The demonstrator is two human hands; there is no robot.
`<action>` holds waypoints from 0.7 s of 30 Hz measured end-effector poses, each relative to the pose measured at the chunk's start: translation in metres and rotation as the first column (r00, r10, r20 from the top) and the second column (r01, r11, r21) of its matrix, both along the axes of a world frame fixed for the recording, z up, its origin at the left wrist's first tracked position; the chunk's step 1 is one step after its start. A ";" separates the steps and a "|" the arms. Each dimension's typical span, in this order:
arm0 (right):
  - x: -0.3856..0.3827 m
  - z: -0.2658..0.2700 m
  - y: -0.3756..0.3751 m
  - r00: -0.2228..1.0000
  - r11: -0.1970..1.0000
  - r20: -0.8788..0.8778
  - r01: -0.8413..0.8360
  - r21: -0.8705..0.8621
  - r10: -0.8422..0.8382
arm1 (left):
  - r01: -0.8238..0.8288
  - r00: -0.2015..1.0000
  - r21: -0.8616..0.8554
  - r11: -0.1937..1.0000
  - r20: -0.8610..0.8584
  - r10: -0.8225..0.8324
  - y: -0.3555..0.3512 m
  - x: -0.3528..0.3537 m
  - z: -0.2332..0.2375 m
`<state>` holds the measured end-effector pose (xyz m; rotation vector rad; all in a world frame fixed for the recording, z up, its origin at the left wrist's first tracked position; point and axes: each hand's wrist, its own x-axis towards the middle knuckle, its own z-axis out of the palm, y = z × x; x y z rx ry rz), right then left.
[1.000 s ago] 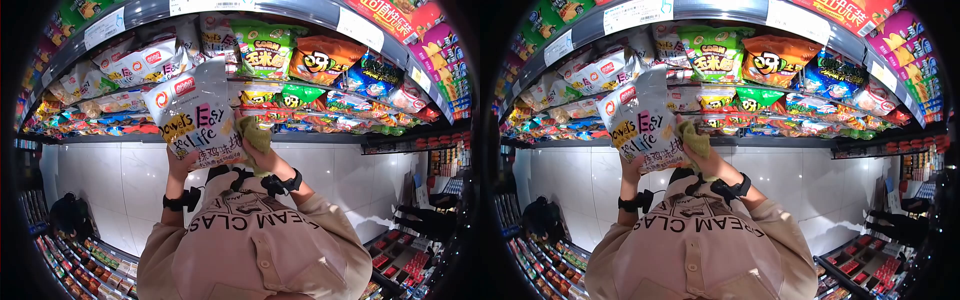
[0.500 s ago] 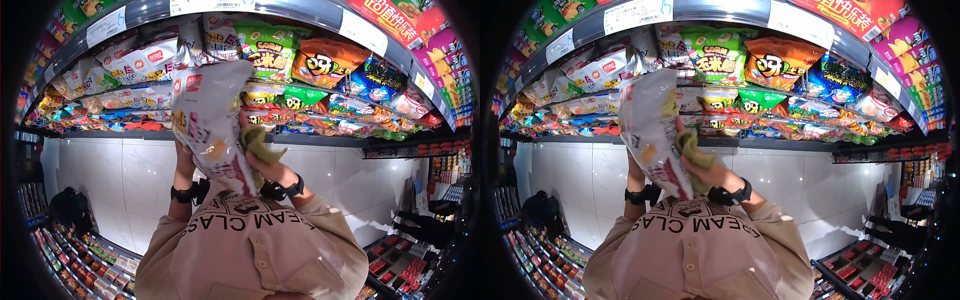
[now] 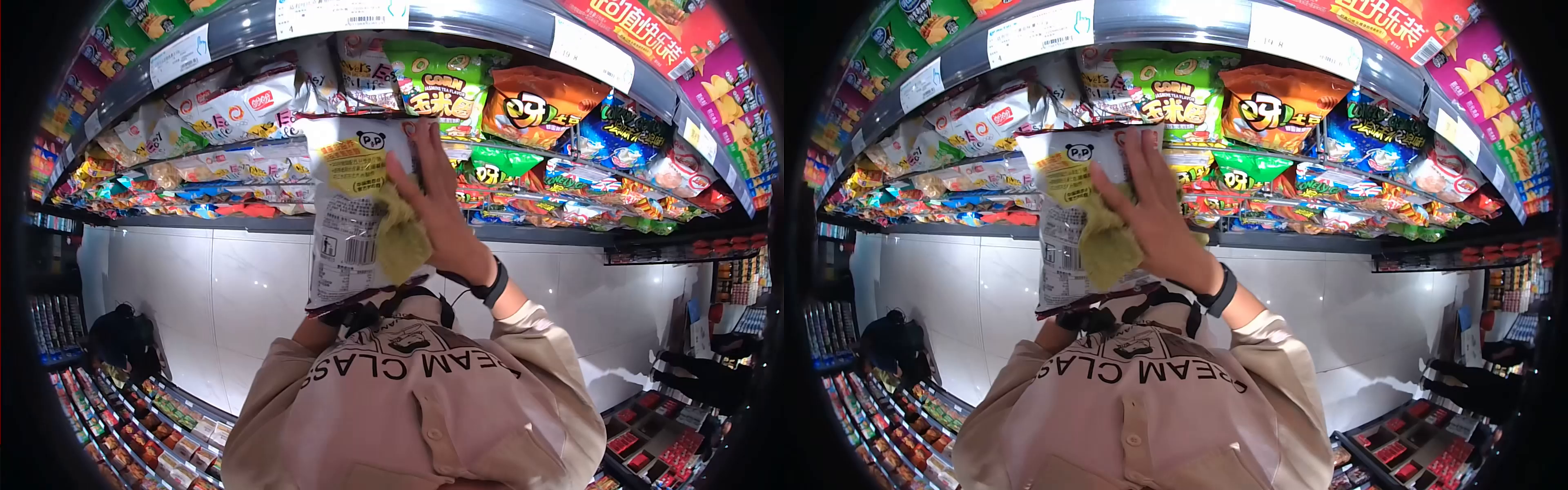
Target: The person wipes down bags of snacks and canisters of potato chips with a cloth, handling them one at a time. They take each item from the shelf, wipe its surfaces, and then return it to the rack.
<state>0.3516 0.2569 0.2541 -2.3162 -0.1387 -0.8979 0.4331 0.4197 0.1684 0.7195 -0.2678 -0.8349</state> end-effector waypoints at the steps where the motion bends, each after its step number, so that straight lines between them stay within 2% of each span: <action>1: -0.001 0.002 -0.002 0.999 0.999 -0.021 0.028 -0.018 -0.028 | -0.014 1.000 -0.029 0.999 -0.005 0.013 -0.006 -0.002 0.001; 3: -0.004 0.002 -0.002 0.997 0.997 -0.044 0.064 -0.042 -0.066 | -0.045 0.999 -0.066 0.997 -0.008 0.044 -0.018 -0.006 0.004; 5: -0.015 -0.008 0.015 0.992 0.925 -0.095 -0.108 -0.363 0.078 | -0.072 0.997 -0.090 0.993 -0.012 0.071 -0.025 -0.011 0.006; 6: -0.020 -0.013 0.024 0.992 0.926 -0.098 -0.105 -0.362 0.074 | -0.080 0.997 -0.098 0.992 -0.015 0.079 -0.030 -0.014 0.007; 8: -0.028 -0.019 0.035 0.964 0.898 -0.149 -0.259 -0.355 0.219 | -0.086 0.996 -0.105 0.991 -0.016 0.085 -0.034 -0.016 0.009; 12: -0.027 -0.011 0.021 0.970 0.912 -0.130 -0.238 -0.335 0.205 | -0.076 0.997 -0.107 0.991 -0.008 0.076 -0.040 -0.022 0.012; 14: -0.024 0.008 0.004 0.996 0.945 -0.082 0.007 -0.327 -0.036 | -0.054 0.999 -0.099 0.994 -0.004 0.054 -0.043 -0.023 0.012; 15: -0.022 0.015 -0.004 0.996 0.945 -0.080 0.011 -0.326 -0.039 | -0.039 0.999 -0.091 0.995 0.004 0.039 -0.043 -0.022 0.012; 17: -0.023 0.025 -0.018 0.988 0.983 0.040 0.155 -0.097 -0.152 | 0.043 0.999 -0.065 0.997 0.016 -0.042 -0.039 -0.017 0.016; 19: -0.033 0.026 -0.025 0.994 0.987 0.023 0.106 -0.118 -0.104 | 0.180 0.984 -0.033 0.983 0.015 -0.180 -0.035 -0.010 0.020; 21: -0.041 0.022 -0.022 0.998 0.989 -0.001 0.058 -0.139 -0.058 | 0.400 0.917 0.004 0.917 0.003 -0.400 -0.030 -0.001 0.026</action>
